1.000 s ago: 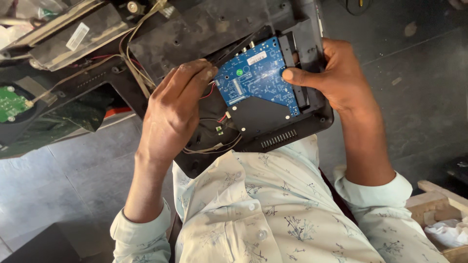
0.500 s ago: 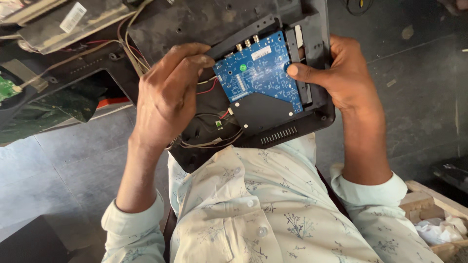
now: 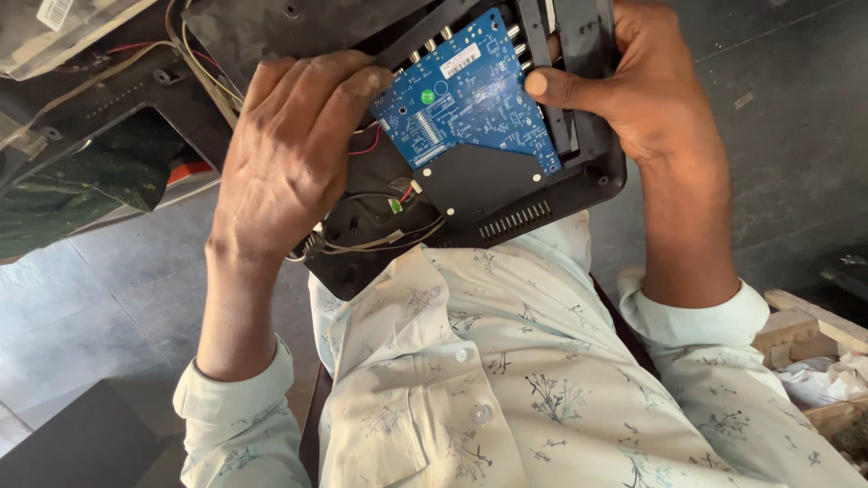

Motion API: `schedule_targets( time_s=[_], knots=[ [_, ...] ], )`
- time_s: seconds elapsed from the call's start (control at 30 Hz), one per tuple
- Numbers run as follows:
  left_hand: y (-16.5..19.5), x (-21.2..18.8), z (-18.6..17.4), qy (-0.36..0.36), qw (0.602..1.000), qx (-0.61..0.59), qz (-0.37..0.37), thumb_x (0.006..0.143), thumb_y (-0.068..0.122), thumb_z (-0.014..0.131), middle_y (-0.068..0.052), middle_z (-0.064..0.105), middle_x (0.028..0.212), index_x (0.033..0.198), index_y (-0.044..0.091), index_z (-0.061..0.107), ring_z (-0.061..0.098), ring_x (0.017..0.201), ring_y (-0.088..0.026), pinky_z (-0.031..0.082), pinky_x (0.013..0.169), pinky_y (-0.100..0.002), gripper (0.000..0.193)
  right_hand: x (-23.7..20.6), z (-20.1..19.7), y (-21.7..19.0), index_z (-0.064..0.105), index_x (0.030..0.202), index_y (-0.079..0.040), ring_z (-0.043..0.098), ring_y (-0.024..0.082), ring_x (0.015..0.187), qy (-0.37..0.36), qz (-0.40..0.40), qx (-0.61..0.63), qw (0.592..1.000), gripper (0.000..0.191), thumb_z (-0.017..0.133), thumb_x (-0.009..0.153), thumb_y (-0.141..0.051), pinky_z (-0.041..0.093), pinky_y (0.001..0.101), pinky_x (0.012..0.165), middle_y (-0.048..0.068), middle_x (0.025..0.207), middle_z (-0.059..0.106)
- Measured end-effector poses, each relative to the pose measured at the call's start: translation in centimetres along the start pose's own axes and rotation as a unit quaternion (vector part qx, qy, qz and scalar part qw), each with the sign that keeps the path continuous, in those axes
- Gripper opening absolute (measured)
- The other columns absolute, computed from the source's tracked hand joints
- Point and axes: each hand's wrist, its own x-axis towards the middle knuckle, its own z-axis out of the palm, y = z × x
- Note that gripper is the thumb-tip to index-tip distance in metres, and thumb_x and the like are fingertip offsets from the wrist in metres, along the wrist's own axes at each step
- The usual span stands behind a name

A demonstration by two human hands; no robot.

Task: The person holds an opened television chassis on their lap and works on a blue circuit board inside it. They reposition the board, unplug and reroute internal wires, press connectors into place, and align the board against the chassis mounting points by hand.

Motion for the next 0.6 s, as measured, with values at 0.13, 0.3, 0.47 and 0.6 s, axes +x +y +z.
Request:
schedule_targets(
  time_s=[0.13,0.3,0.47,0.6],
  knots=[
    [-0.5,0.3,0.4,0.021,1.000,0.004,0.017,0.091,-0.001,0.077,-0.010,0.066,0.123,0.125,0.001,0.065,0.065,0.114,-0.026,0.048,0.099,-0.039,0.036,0.1,0.0,0.0,0.069,0.106,-0.003,0.068,0.008,0.084,-0.004,0.014,0.010,1.000,0.026,0.091,0.093,-0.006,0.058,0.0256,0.080,0.003,0.095,0.072],
    [-0.6,0.0,0.6,0.036,0.999,-0.012,0.011,0.092,-0.004,0.075,-0.010,0.067,0.124,0.119,0.000,0.065,0.066,0.114,-0.026,0.048,0.099,-0.039,0.029,0.3,-0.4,0.3,0.070,0.103,-0.002,0.067,0.008,0.081,-0.010,0.007,-0.001,1.000,0.025,0.092,0.093,-0.008,0.056,0.0246,0.076,0.003,0.091,0.071],
    [-0.6,0.0,0.9,0.050,0.998,0.041,0.027,0.092,0.001,0.077,-0.009,0.068,0.119,0.115,0.002,0.068,0.067,0.111,-0.025,0.050,0.096,-0.038,0.025,0.1,-0.4,0.3,0.070,0.105,-0.002,0.069,0.009,0.084,-0.017,-0.004,0.009,1.000,0.027,0.092,0.093,-0.011,0.058,0.0253,0.080,0.004,0.097,0.074],
    [-0.9,0.0,1.3,0.067,0.996,0.048,0.027,0.092,0.003,0.078,-0.010,0.069,0.114,0.116,0.001,0.068,0.067,0.102,-0.027,0.051,0.088,-0.039,0.026,0.2,-0.4,0.3,0.068,0.111,-0.003,0.069,0.008,0.089,-0.023,-0.015,0.017,0.999,0.030,0.092,0.094,-0.010,0.059,0.0256,0.083,0.003,0.101,0.074]
  ],
)
